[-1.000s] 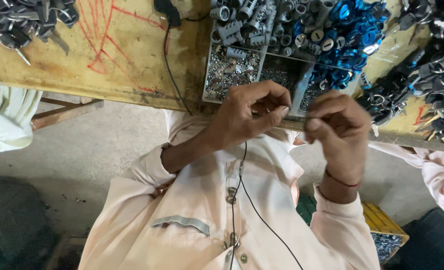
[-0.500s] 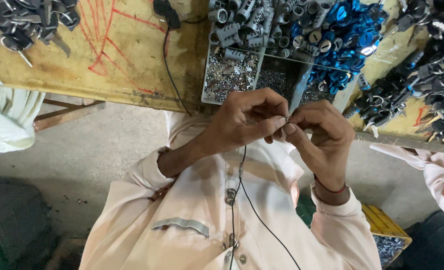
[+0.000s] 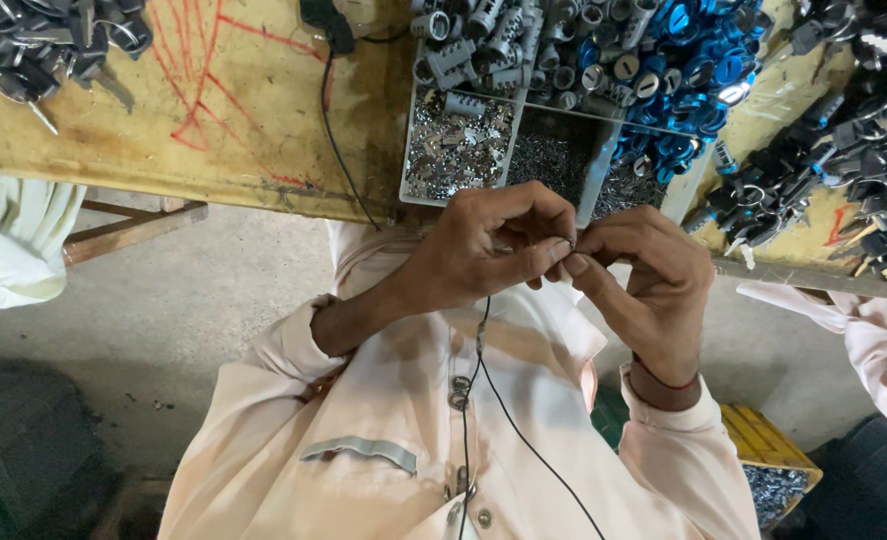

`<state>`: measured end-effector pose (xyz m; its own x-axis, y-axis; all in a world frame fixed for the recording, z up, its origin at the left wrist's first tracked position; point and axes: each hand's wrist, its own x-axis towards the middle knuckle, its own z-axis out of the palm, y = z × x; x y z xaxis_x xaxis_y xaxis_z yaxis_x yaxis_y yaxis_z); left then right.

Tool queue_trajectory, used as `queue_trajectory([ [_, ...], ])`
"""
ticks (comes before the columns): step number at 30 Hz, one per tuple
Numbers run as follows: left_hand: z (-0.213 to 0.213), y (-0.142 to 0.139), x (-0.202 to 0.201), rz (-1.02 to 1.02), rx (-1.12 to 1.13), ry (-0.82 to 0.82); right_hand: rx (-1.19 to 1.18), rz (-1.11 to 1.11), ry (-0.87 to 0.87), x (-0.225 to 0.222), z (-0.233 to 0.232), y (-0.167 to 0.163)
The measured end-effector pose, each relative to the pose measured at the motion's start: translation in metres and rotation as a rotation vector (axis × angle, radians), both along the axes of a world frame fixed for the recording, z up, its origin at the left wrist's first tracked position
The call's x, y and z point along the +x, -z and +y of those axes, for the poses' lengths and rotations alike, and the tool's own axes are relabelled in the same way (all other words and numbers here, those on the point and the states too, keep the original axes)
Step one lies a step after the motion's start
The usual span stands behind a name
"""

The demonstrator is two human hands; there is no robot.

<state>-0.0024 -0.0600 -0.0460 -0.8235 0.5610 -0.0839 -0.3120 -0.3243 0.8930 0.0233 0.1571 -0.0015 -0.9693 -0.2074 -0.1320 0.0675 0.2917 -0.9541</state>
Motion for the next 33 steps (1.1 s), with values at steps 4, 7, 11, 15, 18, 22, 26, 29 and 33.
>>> queue_trajectory([
  [4,0.000,0.000,0.001,0.073,-0.015,-0.022,0.041,0.101,0.011,0.004,-0.003,0.004],
  [7,-0.002,0.003,0.001,0.053,-0.054,-0.068,0.263,0.397,0.020,0.007,-0.010,0.011],
  [11,-0.005,0.008,-0.001,-0.089,0.020,0.065,0.284,0.576,-0.077,0.010,-0.011,0.017],
  [15,-0.007,0.008,-0.001,-0.127,0.017,0.086,0.055,0.278,-0.092,0.010,-0.003,0.018],
  [18,-0.010,0.005,-0.003,-0.236,0.091,0.117,-0.092,0.128,-0.082,0.006,0.001,0.018],
  [22,-0.013,0.003,-0.007,-0.329,0.141,0.137,-0.302,-0.106,-0.065,-0.002,-0.002,0.013],
  [26,-0.011,0.008,-0.011,-0.290,0.170,0.029,0.069,0.125,-0.021,-0.014,-0.005,-0.005],
  [29,-0.010,0.017,-0.019,-0.225,0.152,-0.016,0.717,0.657,0.013,-0.031,-0.005,-0.017],
  [33,-0.011,0.024,-0.019,-0.151,0.190,0.037,0.916,0.790,-0.129,-0.067,-0.004,-0.016],
])
